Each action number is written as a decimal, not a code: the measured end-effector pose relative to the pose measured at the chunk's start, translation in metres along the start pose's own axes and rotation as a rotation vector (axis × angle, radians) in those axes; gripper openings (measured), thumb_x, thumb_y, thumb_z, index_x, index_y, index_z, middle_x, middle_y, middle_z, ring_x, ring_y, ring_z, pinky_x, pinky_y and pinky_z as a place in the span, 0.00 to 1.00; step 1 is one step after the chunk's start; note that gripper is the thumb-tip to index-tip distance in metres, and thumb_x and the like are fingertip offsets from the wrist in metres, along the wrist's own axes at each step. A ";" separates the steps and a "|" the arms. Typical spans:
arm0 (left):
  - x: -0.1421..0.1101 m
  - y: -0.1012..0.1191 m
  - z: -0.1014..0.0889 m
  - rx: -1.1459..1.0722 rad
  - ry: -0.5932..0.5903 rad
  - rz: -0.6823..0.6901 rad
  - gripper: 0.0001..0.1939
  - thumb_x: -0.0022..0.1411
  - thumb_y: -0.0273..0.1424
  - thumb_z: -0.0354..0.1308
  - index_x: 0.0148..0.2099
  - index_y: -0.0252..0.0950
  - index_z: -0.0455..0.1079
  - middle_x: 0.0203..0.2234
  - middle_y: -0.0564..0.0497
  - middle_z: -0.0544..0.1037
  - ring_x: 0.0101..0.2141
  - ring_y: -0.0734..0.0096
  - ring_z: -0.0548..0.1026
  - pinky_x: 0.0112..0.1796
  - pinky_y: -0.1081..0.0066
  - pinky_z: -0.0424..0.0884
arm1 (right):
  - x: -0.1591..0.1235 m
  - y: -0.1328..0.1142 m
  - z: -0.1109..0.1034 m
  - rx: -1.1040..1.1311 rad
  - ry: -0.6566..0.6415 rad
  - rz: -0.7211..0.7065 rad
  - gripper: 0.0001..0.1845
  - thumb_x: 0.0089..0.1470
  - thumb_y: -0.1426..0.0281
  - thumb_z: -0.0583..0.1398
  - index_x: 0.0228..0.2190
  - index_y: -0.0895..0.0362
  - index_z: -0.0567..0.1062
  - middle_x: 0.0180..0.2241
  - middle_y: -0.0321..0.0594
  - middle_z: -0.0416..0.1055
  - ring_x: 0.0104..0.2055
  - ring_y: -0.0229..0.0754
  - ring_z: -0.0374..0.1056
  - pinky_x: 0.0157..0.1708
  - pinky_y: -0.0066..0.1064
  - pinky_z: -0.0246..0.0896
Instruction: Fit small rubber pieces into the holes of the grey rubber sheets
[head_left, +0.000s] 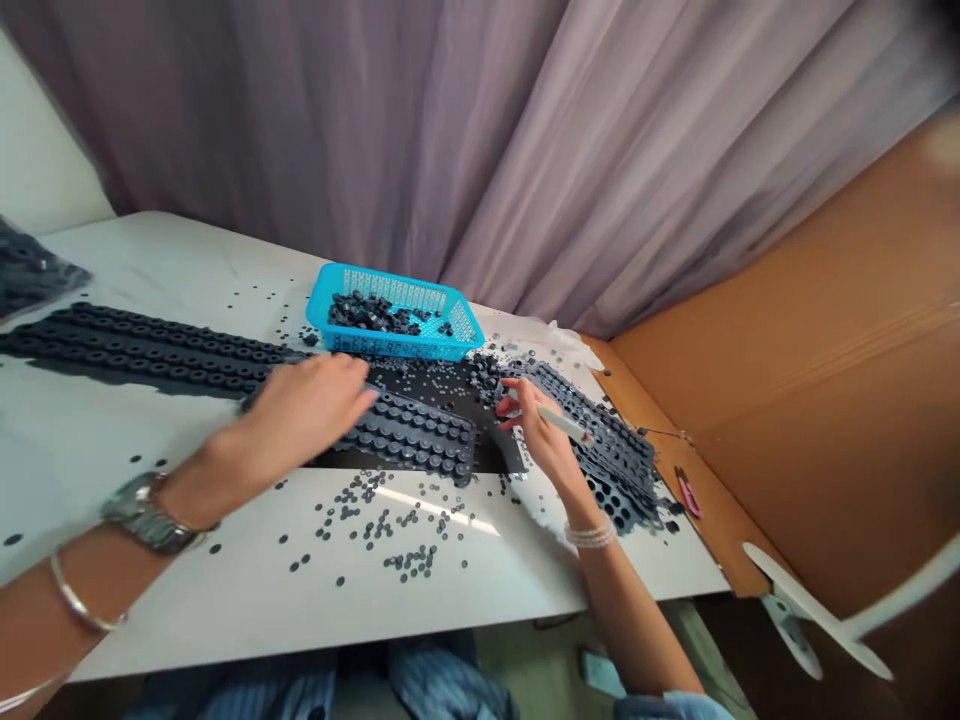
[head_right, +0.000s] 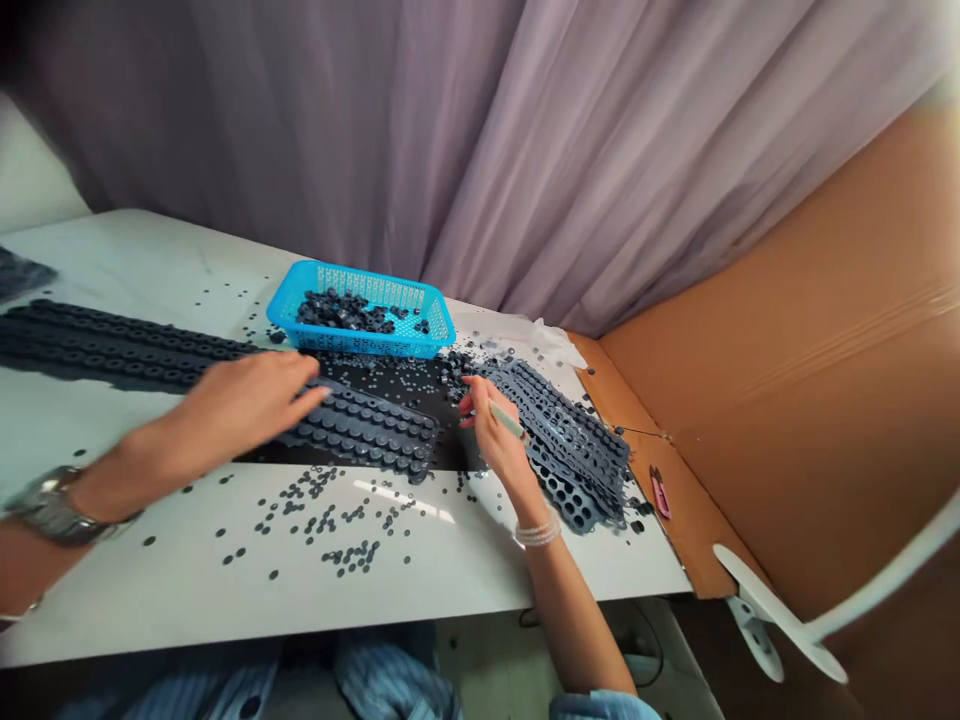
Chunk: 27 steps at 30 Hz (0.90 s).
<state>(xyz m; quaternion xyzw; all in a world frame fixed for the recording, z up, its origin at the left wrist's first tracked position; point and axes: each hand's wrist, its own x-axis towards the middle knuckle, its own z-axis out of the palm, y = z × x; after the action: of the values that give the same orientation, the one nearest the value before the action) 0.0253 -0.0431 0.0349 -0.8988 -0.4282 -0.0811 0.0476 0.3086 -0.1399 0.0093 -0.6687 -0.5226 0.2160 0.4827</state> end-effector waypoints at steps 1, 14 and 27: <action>-0.002 0.015 0.007 -0.052 0.029 0.145 0.18 0.69 0.36 0.42 0.42 0.33 0.71 0.39 0.39 0.76 0.42 0.51 0.75 0.39 0.60 0.69 | -0.003 0.001 0.001 -0.026 0.023 -0.011 0.27 0.60 0.48 0.51 0.46 0.55 0.73 0.33 0.41 0.74 0.32 0.41 0.71 0.33 0.33 0.71; -0.034 0.072 0.052 -0.088 0.050 0.459 0.27 0.71 0.42 0.43 0.66 0.35 0.58 0.64 0.40 0.61 0.64 0.47 0.56 0.62 0.47 0.48 | -0.021 0.005 0.004 -0.396 -0.056 -0.177 0.20 0.61 0.56 0.55 0.42 0.57 0.78 0.33 0.43 0.79 0.31 0.42 0.73 0.30 0.31 0.64; -0.034 0.074 0.059 -0.222 0.102 0.549 0.27 0.71 0.41 0.44 0.67 0.35 0.55 0.64 0.44 0.62 0.63 0.57 0.58 0.64 0.53 0.42 | -0.040 0.014 0.008 -0.394 -0.100 -0.379 0.13 0.61 0.64 0.57 0.42 0.53 0.78 0.44 0.42 0.79 0.44 0.45 0.76 0.46 0.36 0.71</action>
<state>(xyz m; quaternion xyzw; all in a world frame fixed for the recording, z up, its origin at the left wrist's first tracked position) 0.0681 -0.1059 -0.0309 -0.9755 -0.1545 -0.1565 -0.0096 0.2946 -0.1725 -0.0147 -0.6285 -0.6934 0.0490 0.3488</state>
